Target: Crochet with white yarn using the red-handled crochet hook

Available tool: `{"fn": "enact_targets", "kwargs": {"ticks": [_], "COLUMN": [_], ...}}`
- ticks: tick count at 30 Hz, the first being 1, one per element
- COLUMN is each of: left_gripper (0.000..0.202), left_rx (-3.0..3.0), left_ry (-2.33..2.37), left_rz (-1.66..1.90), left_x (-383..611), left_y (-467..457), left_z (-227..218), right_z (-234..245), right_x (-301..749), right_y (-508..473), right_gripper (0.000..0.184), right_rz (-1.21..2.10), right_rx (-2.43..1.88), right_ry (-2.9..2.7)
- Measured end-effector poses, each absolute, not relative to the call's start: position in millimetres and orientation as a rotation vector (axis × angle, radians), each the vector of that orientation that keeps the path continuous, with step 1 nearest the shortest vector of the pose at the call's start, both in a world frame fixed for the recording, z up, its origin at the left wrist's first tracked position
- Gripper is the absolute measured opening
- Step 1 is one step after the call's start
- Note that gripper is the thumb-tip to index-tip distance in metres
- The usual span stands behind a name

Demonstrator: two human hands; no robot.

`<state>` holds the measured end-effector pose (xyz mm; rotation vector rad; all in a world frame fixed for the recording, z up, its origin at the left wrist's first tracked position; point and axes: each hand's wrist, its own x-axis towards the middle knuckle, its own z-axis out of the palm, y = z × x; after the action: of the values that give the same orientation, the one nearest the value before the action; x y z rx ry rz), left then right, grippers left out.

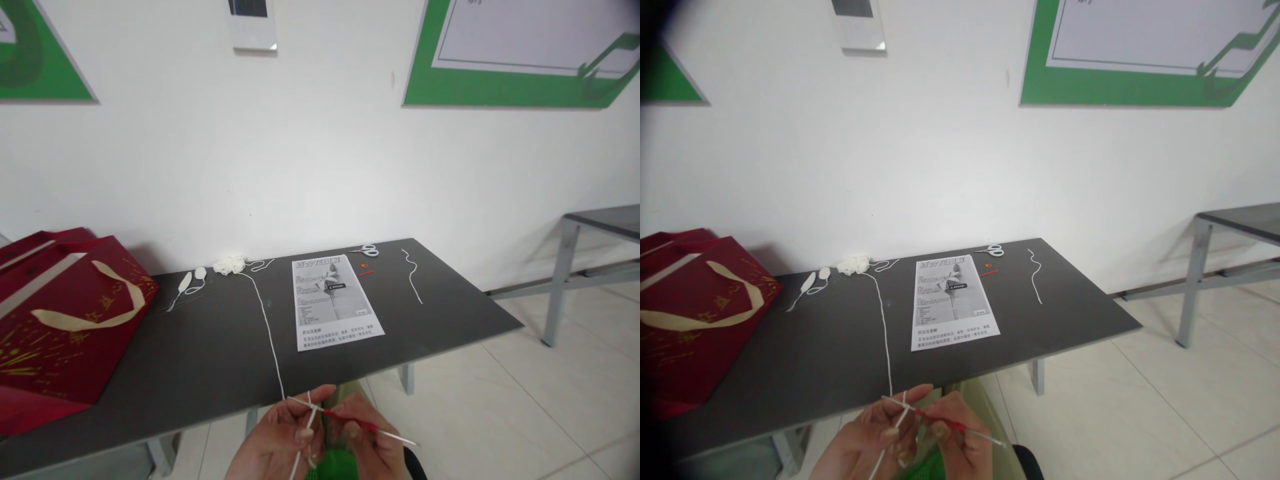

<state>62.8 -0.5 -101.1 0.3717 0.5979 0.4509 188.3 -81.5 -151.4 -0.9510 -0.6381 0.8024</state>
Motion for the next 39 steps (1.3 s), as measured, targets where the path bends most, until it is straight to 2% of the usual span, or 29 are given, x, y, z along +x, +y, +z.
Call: {"fn": "enact_targets", "kwargs": {"ticks": [3,9,20,33,39], "left_gripper": [0.048,0.048,0.053,0.053,0.051], "left_rx": [0.367,0.355,0.332,0.363,0.387], "left_ry": [0.536,0.433,0.302,0.265,0.319], "left_rz": [0.432,0.417,0.353,0.291,0.284], "left_x": [60.6,57.6,55.3,52.3,49.3], "left_y": [1.1,2.1,10.7,10.7,7.4], "left_z": [-99.5,-107.3,-106.5,-109.9,-107.0], "right_z": [-157.4,-156.6,-152.0,-152.3,-146.1], "right_x": [193.7,205.9,215.7,216.7,221.0], "right_y": [-82.0,-85.4,-86.1,-82.9,-80.9], "right_gripper": [0.023,0.017,0.018,0.021,0.021], "right_rz": [0.822,0.815,0.943,1.096,1.056], "right_rx": [-0.948,-0.835,-0.82,-0.748,-0.704], "right_ry": [-0.632,-0.753,-0.599,-0.507,-0.619]}}
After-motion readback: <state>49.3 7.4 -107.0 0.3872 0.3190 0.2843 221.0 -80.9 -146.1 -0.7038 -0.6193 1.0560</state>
